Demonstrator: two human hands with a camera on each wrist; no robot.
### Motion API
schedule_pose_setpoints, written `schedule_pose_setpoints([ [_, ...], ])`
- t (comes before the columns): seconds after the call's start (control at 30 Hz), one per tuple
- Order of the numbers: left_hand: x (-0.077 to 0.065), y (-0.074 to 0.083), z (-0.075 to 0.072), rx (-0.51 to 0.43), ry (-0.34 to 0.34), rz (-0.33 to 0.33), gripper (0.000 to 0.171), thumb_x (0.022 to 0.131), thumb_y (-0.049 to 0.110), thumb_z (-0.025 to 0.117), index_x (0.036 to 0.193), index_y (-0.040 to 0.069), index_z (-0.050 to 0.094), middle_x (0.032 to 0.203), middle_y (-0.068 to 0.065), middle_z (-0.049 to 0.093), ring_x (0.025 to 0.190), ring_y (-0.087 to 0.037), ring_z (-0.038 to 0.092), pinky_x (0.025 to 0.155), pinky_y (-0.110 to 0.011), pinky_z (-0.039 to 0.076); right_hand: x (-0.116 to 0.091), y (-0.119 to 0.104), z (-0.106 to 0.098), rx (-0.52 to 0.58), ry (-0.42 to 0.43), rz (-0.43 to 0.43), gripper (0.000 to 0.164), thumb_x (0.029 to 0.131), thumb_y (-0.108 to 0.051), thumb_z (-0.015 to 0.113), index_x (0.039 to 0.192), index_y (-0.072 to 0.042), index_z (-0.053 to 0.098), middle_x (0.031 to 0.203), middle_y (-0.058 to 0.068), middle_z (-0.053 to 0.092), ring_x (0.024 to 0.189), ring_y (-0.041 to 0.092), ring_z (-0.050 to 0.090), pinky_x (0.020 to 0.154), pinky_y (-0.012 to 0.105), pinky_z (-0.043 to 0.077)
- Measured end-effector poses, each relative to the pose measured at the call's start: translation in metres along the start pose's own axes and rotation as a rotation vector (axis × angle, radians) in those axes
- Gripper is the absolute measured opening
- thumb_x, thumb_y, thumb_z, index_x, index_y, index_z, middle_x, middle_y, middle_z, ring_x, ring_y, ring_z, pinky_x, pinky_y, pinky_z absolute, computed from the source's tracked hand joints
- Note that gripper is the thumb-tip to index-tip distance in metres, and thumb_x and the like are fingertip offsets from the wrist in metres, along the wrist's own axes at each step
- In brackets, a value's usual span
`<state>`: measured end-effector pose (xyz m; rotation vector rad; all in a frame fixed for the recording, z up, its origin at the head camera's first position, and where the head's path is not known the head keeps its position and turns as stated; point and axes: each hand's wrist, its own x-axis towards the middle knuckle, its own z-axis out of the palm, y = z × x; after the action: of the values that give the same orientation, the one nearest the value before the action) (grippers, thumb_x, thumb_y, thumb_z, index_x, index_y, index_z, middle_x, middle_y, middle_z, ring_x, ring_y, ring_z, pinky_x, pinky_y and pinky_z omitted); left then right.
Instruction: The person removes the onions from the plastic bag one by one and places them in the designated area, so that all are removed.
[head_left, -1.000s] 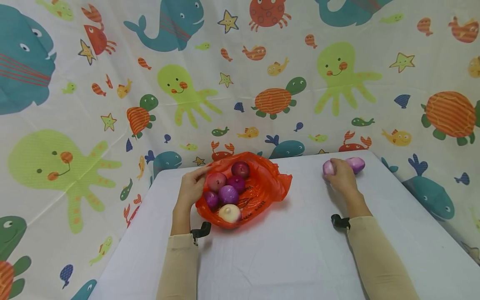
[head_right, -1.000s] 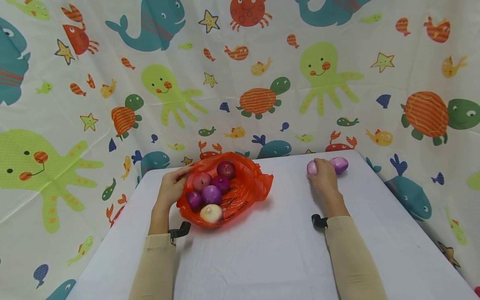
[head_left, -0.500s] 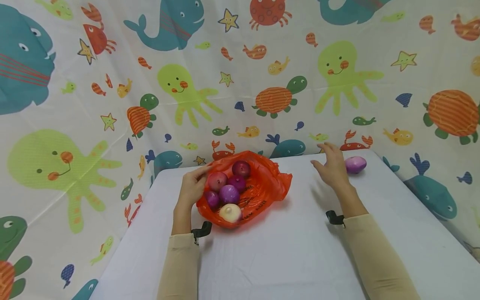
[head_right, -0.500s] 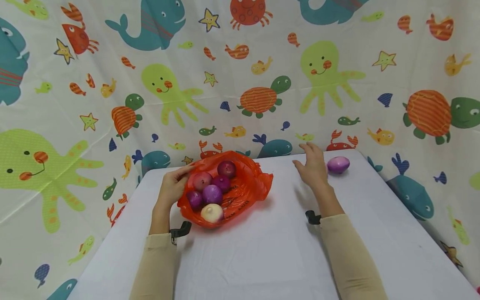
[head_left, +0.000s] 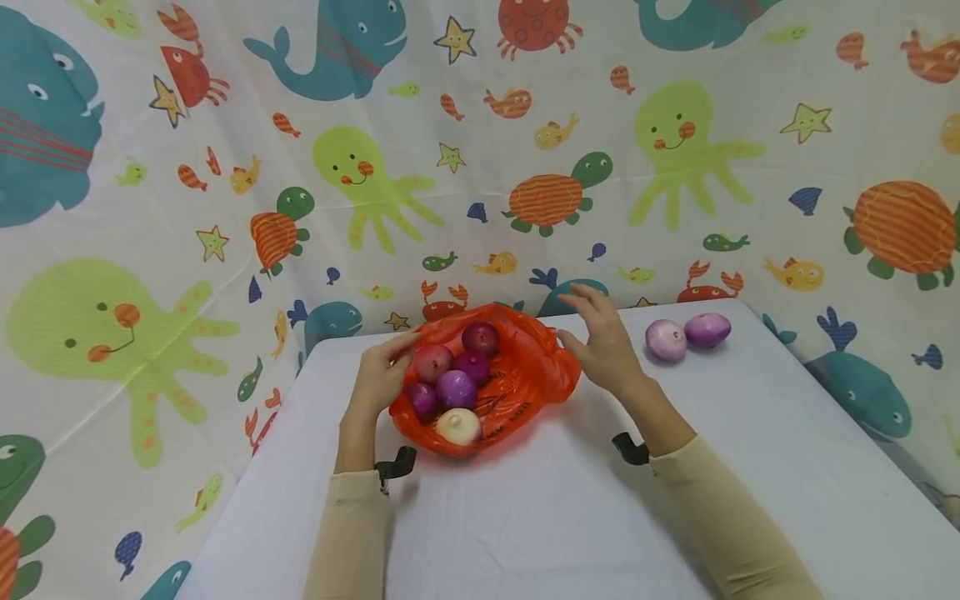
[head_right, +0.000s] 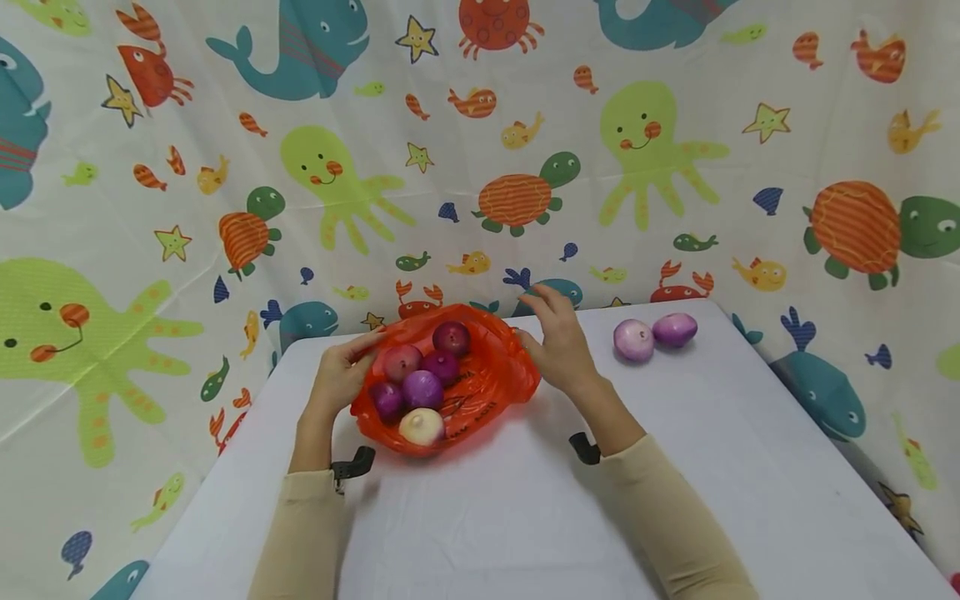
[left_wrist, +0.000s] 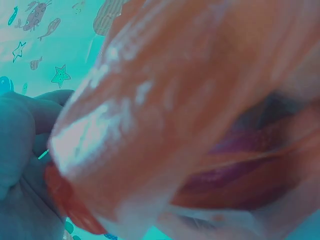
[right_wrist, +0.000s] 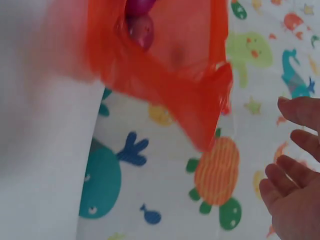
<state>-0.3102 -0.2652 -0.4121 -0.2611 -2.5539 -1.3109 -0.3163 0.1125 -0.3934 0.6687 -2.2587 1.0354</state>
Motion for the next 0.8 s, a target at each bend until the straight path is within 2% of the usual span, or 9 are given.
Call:
schedule_pose_setpoints([
  [0.2,-0.003,-0.003,-0.002,0.016,0.006,0.02,0.043,0.103,0.008,0.055,0.142,0.024,0.067,0.15,-0.004,0.061,0.143,-0.035,0.053,0.108,-0.054,0.052,-0.001,-0.02,0.025,0.027,-0.067,-0.051,0.051,0.092,-0.009,0.079,0.139,-0.005,0.061,0.155,0.017,0.049,0.144,0.037,0.045,0.114,0.057,0.047],
  [0.4,-0.003,-0.003,-0.003,0.022,0.012,0.052,0.042,0.103,0.003,0.054,0.139,0.019,0.069,0.149,-0.007,0.062,0.143,-0.035,0.053,0.109,-0.054,0.051,-0.006,-0.035,0.051,0.065,-0.133,-0.123,0.052,0.091,-0.011,0.08,0.139,-0.005,0.061,0.149,0.017,0.053,0.14,0.035,0.049,0.113,0.053,0.05],
  [0.53,-0.003,-0.003,-0.002,0.019,0.006,0.054,0.04,0.103,0.004,0.054,0.137,0.017,0.07,0.149,-0.006,0.062,0.142,-0.036,0.054,0.108,-0.053,0.053,-0.011,-0.044,0.071,0.105,-0.273,-0.127,0.052,0.092,-0.016,0.079,0.141,-0.011,0.061,0.145,0.01,0.057,0.139,0.029,0.052,0.11,0.047,0.054],
  [0.63,-0.003,-0.004,-0.002,0.018,0.006,0.052,0.038,0.104,0.005,0.054,0.136,0.017,0.071,0.148,-0.005,0.062,0.141,-0.035,0.054,0.107,-0.053,0.053,-0.015,-0.047,0.086,0.14,-0.424,-0.129,0.051,0.094,-0.02,0.078,0.142,-0.015,0.062,0.145,0.005,0.058,0.139,0.025,0.052,0.11,0.043,0.054],
  [0.8,-0.002,-0.003,-0.002,0.033,0.014,0.068,0.035,0.105,0.007,0.055,0.134,0.015,0.072,0.147,-0.005,0.064,0.14,-0.035,0.056,0.109,-0.053,0.052,-0.02,-0.051,0.109,0.154,-0.664,-0.162,0.05,0.096,-0.026,0.076,0.143,-0.016,0.063,0.147,0.002,0.057,0.141,0.023,0.048,0.114,0.044,0.05],
])
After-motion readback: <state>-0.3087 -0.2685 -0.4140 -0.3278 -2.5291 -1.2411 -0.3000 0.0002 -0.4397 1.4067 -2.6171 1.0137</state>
